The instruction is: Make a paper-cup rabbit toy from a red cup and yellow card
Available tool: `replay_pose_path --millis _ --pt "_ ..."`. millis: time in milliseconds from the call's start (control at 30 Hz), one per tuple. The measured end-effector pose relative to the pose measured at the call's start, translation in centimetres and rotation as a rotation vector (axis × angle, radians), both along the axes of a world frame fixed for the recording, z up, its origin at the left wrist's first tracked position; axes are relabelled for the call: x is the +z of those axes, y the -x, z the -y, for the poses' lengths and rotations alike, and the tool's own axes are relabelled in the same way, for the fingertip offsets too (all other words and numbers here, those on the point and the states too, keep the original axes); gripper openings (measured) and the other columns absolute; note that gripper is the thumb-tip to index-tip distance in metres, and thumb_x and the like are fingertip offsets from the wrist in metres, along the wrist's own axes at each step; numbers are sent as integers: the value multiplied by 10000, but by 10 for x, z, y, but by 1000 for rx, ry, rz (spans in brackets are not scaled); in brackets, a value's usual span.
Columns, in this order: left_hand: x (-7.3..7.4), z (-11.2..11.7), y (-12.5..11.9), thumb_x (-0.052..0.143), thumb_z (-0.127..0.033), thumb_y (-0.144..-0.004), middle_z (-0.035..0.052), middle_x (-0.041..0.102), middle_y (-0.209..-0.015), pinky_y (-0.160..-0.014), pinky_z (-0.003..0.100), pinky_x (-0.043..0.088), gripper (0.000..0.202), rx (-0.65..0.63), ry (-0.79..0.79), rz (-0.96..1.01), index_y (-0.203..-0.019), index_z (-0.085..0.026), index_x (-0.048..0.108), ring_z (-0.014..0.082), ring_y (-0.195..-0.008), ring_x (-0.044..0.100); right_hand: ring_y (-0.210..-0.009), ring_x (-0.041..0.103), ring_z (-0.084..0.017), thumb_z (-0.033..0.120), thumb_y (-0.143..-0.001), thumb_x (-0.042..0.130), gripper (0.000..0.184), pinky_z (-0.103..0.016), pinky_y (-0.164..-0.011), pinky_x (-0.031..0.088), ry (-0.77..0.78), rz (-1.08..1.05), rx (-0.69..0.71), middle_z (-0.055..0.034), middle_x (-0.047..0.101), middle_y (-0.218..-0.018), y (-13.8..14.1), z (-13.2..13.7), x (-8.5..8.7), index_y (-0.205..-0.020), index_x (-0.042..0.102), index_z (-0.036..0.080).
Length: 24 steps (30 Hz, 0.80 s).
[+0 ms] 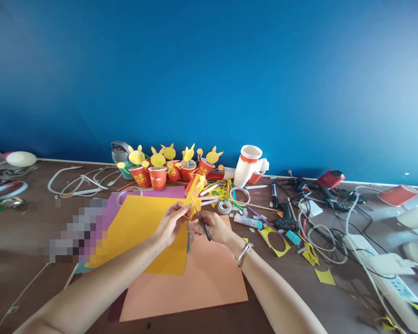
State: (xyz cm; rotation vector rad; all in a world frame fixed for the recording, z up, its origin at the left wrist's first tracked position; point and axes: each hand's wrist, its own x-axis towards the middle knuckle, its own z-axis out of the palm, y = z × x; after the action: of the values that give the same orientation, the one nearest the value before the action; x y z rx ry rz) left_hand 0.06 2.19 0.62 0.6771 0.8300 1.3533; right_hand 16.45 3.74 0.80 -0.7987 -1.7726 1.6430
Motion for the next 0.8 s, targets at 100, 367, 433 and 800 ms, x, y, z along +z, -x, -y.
replay_pose_path --millis 100,367,433,800 --pt "0 1 0 787 -295 -639 -22 613 -598 -579 197 443 273 -39 8 -3 -645 -161 549 88 -582 566 -598 545 -123 508 -744 699 400 -245 -551 447 -2 -32 -1 -11 570 -696 1 0 1 -879 602 144" --pt "-2 1 1 786 -280 -644 -34 595 -596 -555 180 455 278 -59 27 9 -657 -163 535 76 -574 559 -511 507 -95 518 -772 668 378 -210 -462 396 -19 -2 -36 15 534 -628 1 -1 -7 -815 561 157" --pt "-2 1 1 789 -280 -639 -35 597 -595 -550 176 454 283 -56 29 8 -654 -162 532 74 -570 561 -495 494 -89 513 -775 666 371 -207 -456 390 -15 5 -43 23 528 -610 1 0 -7 -811 555 160" --pt "-1 -1 1 790 -270 -633 -31 607 -576 -552 179 451 292 -59 39 30 -639 -166 517 78 -563 567 -446 390 -72 533 -789 639 389 -207 -426 308 -22 15 -84 50 466 -535 2 3 -5 -816 568 151"
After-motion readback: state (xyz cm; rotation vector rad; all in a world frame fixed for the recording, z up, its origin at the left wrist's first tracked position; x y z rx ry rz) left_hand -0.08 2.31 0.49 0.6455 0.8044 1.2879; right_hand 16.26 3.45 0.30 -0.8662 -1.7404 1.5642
